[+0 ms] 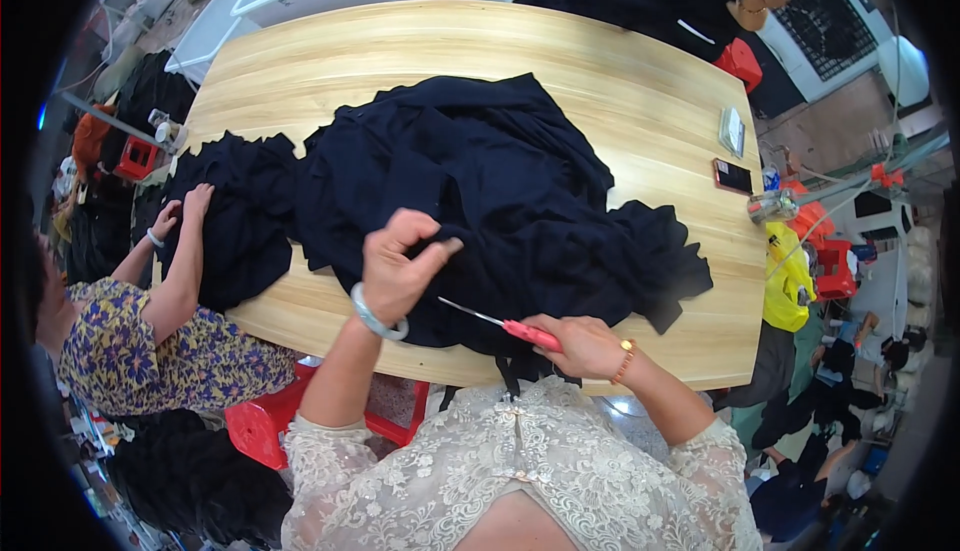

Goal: Trimming loose threads from black garments using scissors.

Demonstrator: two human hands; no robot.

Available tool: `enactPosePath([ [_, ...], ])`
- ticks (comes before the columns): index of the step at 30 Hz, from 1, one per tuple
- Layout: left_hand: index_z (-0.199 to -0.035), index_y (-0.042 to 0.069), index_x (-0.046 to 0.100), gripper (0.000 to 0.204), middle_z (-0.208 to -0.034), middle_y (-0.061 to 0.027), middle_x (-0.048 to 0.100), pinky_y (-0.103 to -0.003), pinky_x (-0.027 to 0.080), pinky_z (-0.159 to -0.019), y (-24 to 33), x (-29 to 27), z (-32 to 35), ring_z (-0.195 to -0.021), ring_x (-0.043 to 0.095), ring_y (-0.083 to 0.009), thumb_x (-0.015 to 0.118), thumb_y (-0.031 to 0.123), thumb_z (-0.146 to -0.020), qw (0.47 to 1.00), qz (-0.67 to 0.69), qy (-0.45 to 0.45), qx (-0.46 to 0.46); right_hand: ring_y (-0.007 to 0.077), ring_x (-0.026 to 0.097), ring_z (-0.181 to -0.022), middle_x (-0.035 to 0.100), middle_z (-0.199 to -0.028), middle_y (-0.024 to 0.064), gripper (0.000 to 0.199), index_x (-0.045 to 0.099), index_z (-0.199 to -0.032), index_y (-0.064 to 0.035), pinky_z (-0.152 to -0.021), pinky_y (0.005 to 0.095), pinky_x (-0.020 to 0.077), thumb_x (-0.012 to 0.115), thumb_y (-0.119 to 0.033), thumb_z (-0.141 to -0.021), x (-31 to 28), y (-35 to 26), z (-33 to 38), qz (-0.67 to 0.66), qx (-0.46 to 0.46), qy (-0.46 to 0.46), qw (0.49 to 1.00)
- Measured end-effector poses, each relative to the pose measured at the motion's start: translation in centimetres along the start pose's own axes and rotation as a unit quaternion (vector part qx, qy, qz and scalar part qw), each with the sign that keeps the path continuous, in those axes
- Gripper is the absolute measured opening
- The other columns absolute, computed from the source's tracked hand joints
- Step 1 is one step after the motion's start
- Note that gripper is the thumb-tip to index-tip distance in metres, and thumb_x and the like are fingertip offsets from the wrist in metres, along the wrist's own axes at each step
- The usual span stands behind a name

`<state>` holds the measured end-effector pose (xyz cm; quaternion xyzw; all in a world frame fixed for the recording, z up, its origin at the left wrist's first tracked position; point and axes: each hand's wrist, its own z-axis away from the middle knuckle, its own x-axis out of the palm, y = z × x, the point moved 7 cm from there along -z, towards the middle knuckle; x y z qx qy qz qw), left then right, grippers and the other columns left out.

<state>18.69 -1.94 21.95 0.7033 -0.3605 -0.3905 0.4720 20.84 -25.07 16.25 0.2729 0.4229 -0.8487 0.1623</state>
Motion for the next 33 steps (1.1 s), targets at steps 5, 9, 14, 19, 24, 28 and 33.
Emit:
enactPosePath([
  [5, -0.089, 0.001, 0.065, 0.013, -0.084, -0.0008, 0.061, -0.02, 0.046, -0.069, 7.7, -6.4, -6.2, -0.075, 0.056, -0.0087, 0.068, -0.003, -0.077, 0.992, -0.011, 0.105, 0.067, 0.0408, 0.06, -0.081, 0.062, -0.085, 0.0232, 0.03, 0.056, -0.102, -0.0036, -0.073, 0.0473, 0.048, 0.06, -0.025, -0.081, -2.2, 3.8, -2.5, -0.022, 0.052, 0.143, 0.988],
  [9, -0.098, 0.004, 0.064, 0.016, -0.089, -0.0024, 0.066, -0.016, 0.046, -0.066, 10.1, -12.4, -10.3, -0.078, 0.062, -0.0071, 0.064, 0.001, -0.082, 0.972, 0.09, 0.16, 0.146, 0.0393, 0.06, -0.074, 0.06, -0.083, 0.0241, 0.03, 0.055, -0.103, -0.0005, -0.069, 0.0462, 0.0504, 0.061, -0.014, -0.077, -11.0, 4.2, 0.1, 0.107, 0.102, 0.374, 0.916],
  [14, -0.094, 0.003, 0.065, 0.014, -0.089, -0.0019, 0.065, -0.012, 0.043, -0.067, 9.2, -18.6, -14.9, -0.078, 0.059, -0.0048, 0.067, 0.011, -0.083, 0.954, 0.053, 0.236, 0.177, 0.0391, 0.055, -0.096, 0.056, -0.109, 0.0223, 0.045, 0.051, -0.122, -0.0048, -0.086, 0.0442, 0.0439, 0.056, -0.004, -0.077, -20.2, 1.5, -0.4, 0.165, 0.014, 0.46, 0.873],
  [19, -0.1, 0.001, 0.065, 0.021, -0.093, -0.0021, 0.064, -0.021, 0.043, -0.077, 0.2, -22.3, -16.8, -0.084, 0.056, -0.0069, 0.068, 0.013, -0.083, 0.959, -0.089, 0.268, 0.036, 0.0377, 0.036, -0.125, 0.046, -0.13, 0.0184, 0.035, 0.056, -0.113, -0.0089, -0.104, 0.0442, 0.0305, 0.06, -0.01, -0.079, -20.8, 5.0, -2.1, 0.225, -0.048, 0.412, 0.881],
  [24, -0.104, -0.001, 0.061, 0.025, -0.101, -0.0095, 0.062, -0.028, 0.047, -0.082, -4.7, -11.6, -7.9, -0.092, 0.059, -0.0163, 0.065, 0.006, -0.08, 0.967, -0.213, 0.141, 0.007, 0.0412, 0.059, -0.088, 0.062, -0.092, 0.0244, 0.026, 0.061, -0.095, -0.0036, -0.077, 0.0462, 0.0482, 0.059, -0.027, -0.085, -14.2, 14.0, 0.9, 0.042, 0.219, 0.295, 0.929],
  [28, -0.1, 0.005, 0.06, 0.038, -0.097, -0.0112, 0.061, -0.037, 0.045, -0.08, -1.7, 5.6, 1.2, -0.091, 0.057, -0.0287, 0.073, 0.005, -0.064, 0.96, -0.226, -0.126, 0.107, 0.0416, 0.06, -0.078, 0.062, -0.079, 0.0245, 0.035, 0.063, -0.081, -0.0008, -0.069, 0.0469, 0.0483, 0.059, -0.035, -0.085, -7.2, 19.7, 4.7, -0.07, 0.292, 0.323, 0.898],
  [33, -0.131, 0.017, 0.043, 0.069, -0.126, -0.0161, 0.046, -0.047, 0.024, -0.101, -3.9, 19.1, 9.0, -0.124, 0.037, -0.0294, 0.067, 0.013, -0.066, 0.814, -0.407, -0.326, 0.254, 0.0429, 0.059, -0.07, 0.06, -0.07, 0.0247, 0.036, 0.063, -0.079, -0.0007, -0.063, 0.0482, 0.047, 0.058, -0.035, -0.085, -4.9, 19.3, 6.2, -0.096, 0.32, 0.338, 0.88],
])
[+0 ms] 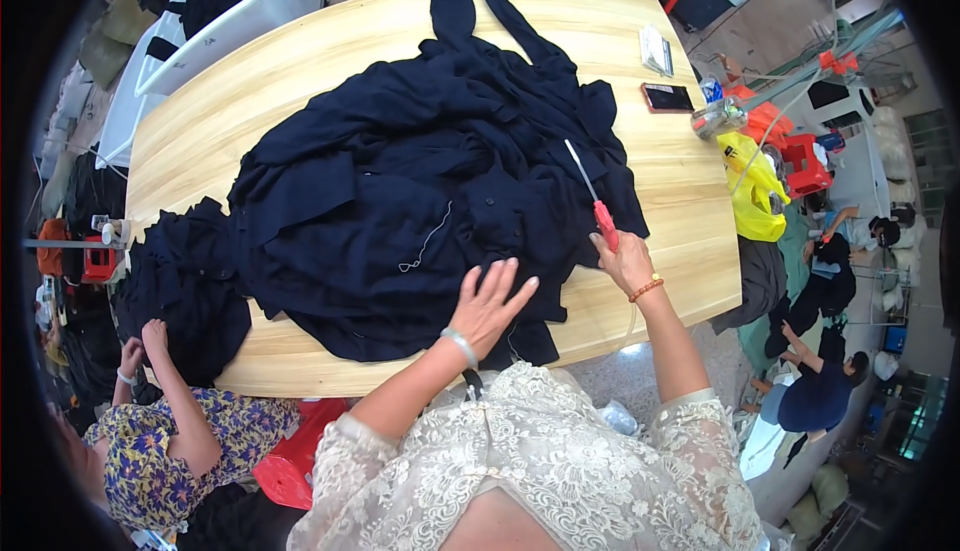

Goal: Trimming loose threads from black garments using scissors.

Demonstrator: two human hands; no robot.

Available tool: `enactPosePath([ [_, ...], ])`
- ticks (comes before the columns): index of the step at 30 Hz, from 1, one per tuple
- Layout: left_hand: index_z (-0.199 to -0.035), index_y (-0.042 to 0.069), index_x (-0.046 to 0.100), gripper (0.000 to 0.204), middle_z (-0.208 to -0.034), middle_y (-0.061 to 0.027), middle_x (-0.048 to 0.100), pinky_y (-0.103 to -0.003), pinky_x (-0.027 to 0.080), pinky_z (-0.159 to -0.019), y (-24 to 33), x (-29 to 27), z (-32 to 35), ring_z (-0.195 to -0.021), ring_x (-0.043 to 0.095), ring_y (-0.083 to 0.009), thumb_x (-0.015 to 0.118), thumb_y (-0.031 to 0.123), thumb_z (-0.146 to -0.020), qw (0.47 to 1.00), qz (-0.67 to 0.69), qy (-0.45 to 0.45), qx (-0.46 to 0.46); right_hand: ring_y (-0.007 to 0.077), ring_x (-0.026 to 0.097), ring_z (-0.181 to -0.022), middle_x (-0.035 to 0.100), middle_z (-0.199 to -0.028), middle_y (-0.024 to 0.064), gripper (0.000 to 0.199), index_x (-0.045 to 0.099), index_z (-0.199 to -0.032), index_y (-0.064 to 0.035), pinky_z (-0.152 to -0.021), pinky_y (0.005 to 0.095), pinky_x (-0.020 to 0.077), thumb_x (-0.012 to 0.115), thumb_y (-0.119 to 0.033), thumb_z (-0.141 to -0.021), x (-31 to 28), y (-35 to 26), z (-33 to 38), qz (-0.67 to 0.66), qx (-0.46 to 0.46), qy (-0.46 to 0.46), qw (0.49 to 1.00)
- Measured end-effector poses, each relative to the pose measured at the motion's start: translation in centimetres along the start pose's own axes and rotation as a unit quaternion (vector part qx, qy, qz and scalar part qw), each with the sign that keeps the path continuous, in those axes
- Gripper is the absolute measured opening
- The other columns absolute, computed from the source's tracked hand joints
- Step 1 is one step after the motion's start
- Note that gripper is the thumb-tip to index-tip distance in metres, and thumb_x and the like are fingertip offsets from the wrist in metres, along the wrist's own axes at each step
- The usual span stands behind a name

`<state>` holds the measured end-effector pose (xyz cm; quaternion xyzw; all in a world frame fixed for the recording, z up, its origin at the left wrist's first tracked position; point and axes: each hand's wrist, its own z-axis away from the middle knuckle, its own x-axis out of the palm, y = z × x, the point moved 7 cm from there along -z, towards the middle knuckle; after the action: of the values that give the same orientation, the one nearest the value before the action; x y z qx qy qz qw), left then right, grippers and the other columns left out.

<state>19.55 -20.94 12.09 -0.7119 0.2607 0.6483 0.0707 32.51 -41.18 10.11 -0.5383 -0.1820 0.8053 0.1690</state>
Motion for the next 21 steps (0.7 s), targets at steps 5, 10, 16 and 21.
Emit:
enactPosePath([
  [5, -0.102, 0.009, 0.058, 0.027, -0.091, -0.0084, 0.056, -0.045, 0.028, -0.097, -0.1, 3.6, -1.8, -0.103, 0.047, -0.025, 0.052, 0.007, -0.076, 0.997, 0.041, -0.065, 0.023, 0.0419, 0.059, -0.069, 0.06, -0.069, 0.0234, 0.033, 0.062, -0.076, -0.0009, -0.063, 0.0468, 0.0471, 0.058, -0.032, -0.086, -1.2, 0.2, 1.1, -0.02, -0.026, 0.028, 0.999],
  [10, -0.079, 0.006, 0.057, 0.019, -0.076, -0.0079, 0.054, -0.034, 0.04, -0.078, -0.4, -4.0, -1.8, -0.08, 0.053, -0.025, 0.064, -0.002, -0.063, 0.932, 0.362, 0.026, -0.013, 0.0344, 0.062, -0.064, 0.062, -0.065, 0.0178, 0.032, 0.063, -0.075, 0.0003, -0.061, 0.0414, 0.0478, 0.058, -0.029, -0.087, -1.3, 1.6, 1.7, -0.096, -0.019, 0.023, 0.995],
  [16, -0.082, 0.005, 0.058, 0.018, -0.075, -0.0074, 0.055, -0.033, 0.041, -0.068, -0.4, -8.4, 0.1, -0.074, 0.054, -0.0261, 0.066, 0.0, -0.066, 0.867, 0.496, -0.007, -0.031, 0.0075, 0.05, -0.046, 0.051, -0.052, 0.0007, 0.04, 0.063, -0.069, -0.0009, -0.044, 0.0239, 0.0414, 0.066, -0.038, -0.082, 2.2, -1.2, 2.3, -0.285, 0.03, -0.111, 0.952],
  [21, -0.081, 0.008, 0.061, 0.016, -0.081, -0.0056, 0.057, -0.036, 0.043, -0.071, 2.6, -4.1, 1.2, -0.083, 0.055, -0.0258, 0.07, 0.01, -0.067, 0.892, 0.444, -0.081, -0.013, 0.0051, 0.049, -0.05, 0.055, -0.063, -0.0021, 0.043, 0.062, -0.103, 0.001, -0.046, 0.0213, 0.0407, 0.072, -0.031, -0.077, 7.9, -3.8, 4.6, -0.366, 0.021, -0.215, 0.905],
])
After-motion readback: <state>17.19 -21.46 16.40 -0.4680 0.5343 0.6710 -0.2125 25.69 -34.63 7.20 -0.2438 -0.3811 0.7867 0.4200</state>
